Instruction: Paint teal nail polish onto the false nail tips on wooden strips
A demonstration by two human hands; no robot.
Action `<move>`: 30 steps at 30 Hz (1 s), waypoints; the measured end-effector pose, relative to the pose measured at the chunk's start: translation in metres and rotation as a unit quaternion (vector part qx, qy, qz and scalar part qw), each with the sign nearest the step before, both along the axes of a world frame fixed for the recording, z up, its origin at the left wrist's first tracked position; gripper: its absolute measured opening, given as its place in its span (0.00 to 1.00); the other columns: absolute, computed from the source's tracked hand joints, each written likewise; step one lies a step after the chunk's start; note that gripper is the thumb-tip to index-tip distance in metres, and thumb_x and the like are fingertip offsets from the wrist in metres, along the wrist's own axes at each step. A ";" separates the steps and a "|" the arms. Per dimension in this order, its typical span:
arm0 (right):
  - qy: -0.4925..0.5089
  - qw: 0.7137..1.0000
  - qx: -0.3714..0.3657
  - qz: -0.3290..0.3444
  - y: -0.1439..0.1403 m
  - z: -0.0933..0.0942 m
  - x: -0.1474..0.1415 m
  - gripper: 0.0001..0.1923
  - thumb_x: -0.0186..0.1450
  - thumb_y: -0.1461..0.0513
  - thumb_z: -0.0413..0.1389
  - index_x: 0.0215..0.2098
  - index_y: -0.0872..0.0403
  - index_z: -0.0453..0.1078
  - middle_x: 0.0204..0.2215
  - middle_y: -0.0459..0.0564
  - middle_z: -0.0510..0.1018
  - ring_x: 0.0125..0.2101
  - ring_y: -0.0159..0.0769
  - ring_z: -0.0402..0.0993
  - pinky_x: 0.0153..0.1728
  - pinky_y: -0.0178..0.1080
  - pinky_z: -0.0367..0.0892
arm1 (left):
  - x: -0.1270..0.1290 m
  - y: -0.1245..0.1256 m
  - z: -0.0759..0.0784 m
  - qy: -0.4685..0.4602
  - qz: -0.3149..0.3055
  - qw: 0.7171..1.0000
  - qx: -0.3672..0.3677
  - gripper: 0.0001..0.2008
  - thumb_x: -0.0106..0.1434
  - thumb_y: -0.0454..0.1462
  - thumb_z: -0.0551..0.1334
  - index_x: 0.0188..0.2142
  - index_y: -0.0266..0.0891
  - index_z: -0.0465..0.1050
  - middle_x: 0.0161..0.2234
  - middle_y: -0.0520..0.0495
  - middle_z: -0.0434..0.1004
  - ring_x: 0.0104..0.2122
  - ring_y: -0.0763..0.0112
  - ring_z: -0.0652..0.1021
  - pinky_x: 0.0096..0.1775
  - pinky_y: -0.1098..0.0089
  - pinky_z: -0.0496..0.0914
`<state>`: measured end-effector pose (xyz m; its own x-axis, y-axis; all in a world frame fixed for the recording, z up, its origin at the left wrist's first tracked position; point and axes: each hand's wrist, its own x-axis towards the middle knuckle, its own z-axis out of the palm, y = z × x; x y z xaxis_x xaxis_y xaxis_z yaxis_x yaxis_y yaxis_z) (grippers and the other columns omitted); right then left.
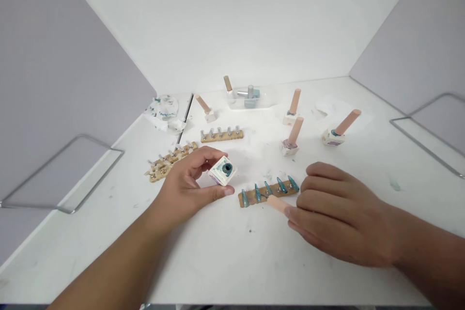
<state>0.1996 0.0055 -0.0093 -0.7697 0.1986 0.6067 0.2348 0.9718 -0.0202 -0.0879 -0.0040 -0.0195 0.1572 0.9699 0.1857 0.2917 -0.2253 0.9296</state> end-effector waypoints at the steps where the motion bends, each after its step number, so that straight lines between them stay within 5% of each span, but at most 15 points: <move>1: 0.009 1.000 0.004 -0.001 0.000 -0.001 0.000 0.08 0.60 0.74 0.58 0.31 0.56 0.68 0.20 0.44 0.69 0.23 0.32 0.61 0.28 0.42 0.60 | 0.000 0.000 0.000 -0.002 0.000 1.000 0.000 0.21 0.50 0.38 0.76 0.44 0.44 0.76 0.40 0.46 0.75 0.41 0.65 0.74 0.44 0.65 0.69; 19: 0.032 0.999 0.014 0.015 -0.006 0.000 0.002 0.07 0.63 0.73 0.56 0.34 0.56 0.69 0.22 0.43 0.68 0.25 0.33 0.64 0.31 0.45 0.62 | 0.001 0.001 -0.001 -0.012 0.013 1.000 0.001 0.21 0.49 0.38 0.77 0.43 0.42 0.77 0.41 0.43 0.77 0.43 0.61 0.76 0.45 0.63 0.70; 23: -0.031 0.999 -0.012 0.026 -0.007 0.001 0.001 0.09 0.65 0.72 0.54 0.30 0.54 0.69 0.19 0.42 0.66 0.22 0.31 0.61 0.30 0.45 0.63 | 0.001 0.001 0.001 -0.013 0.009 1.000 0.000 0.21 0.49 0.38 0.77 0.42 0.42 0.77 0.41 0.43 0.78 0.42 0.62 0.76 0.44 0.64 0.71; 27: 0.031 0.999 0.005 0.012 -0.008 0.001 0.000 0.09 0.64 0.73 0.56 0.31 0.54 0.68 0.23 0.43 0.70 0.24 0.32 0.66 0.33 0.46 0.65 | 0.002 0.000 0.000 -0.015 0.007 1.000 -0.001 0.21 0.50 0.38 0.77 0.43 0.44 0.77 0.42 0.45 0.77 0.43 0.62 0.76 0.45 0.64 0.70; 30: -0.025 1.000 0.017 0.003 -0.007 0.002 -0.003 0.11 0.64 0.72 0.57 0.28 0.53 0.67 0.20 0.41 0.67 0.24 0.31 0.64 0.34 0.45 0.66 | 0.002 0.000 0.000 -0.008 0.009 1.000 -0.001 0.21 0.49 0.38 0.77 0.43 0.43 0.77 0.42 0.44 0.77 0.43 0.61 0.76 0.45 0.63 0.70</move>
<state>0.1964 -0.0016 -0.0069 -0.8011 0.1727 0.5731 0.2282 0.9733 0.0256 -0.0861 -0.0036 -0.0197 0.1365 0.9729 0.1865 0.2803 -0.2185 0.9347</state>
